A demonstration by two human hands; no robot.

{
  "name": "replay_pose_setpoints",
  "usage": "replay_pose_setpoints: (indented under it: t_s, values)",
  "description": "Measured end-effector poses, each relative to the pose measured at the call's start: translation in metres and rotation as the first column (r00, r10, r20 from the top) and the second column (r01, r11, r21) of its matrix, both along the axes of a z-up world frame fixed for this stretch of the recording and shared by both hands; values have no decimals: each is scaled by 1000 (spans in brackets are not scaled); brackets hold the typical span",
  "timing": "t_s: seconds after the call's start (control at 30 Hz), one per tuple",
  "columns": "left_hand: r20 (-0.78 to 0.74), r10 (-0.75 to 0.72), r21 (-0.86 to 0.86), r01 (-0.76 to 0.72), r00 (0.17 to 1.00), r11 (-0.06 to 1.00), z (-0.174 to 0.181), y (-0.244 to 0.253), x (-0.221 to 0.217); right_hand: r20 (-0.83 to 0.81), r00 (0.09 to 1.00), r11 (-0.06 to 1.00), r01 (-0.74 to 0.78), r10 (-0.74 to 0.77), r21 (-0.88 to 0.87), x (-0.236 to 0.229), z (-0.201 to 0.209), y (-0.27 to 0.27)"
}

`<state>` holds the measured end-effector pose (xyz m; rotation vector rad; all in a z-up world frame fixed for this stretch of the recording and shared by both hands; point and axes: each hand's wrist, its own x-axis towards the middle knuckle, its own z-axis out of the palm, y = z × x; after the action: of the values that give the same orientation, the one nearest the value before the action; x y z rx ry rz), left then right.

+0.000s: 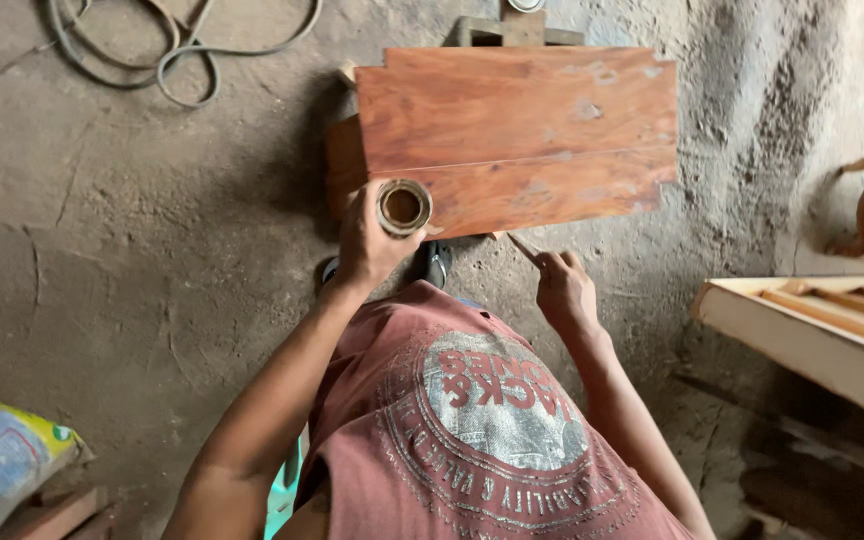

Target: The person applies wood filler to the gaps between wood panels using a small metal scraper while holding a container of filler.

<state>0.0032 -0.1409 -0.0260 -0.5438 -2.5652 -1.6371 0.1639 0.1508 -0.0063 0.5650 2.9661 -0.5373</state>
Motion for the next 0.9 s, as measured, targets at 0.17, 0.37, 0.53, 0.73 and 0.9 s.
replay_pose_setpoints:
  t_s: [0.17, 0.37, 0.53, 0.73, 0.9]
  values:
    - [40, -32, -20, 33, 999, 999, -15, 34, -16, -205, 975, 996, -88, 89, 15, -22, -8, 0]
    - [9, -121, -105, 121, 993, 987, -15, 30, -20, -339, 940, 998, -52, 41, -22, -50, -36, -34]
    - [-48, -124, -94, 119, 991, 988, -10, 32, -18, -339, 921, 970, -231, 193, -76, -42, -45, -40]
    - [-43, -134, -124, 128, 990, 984, -14, 30, -16, -286, 956, 983, -107, 61, -148, -39, -53, -46]
    - [-37, -143, -108, 138, 989, 985, -17, 29, -15, -181, 984, 984, -39, 7, -174, -44, -56, -27]
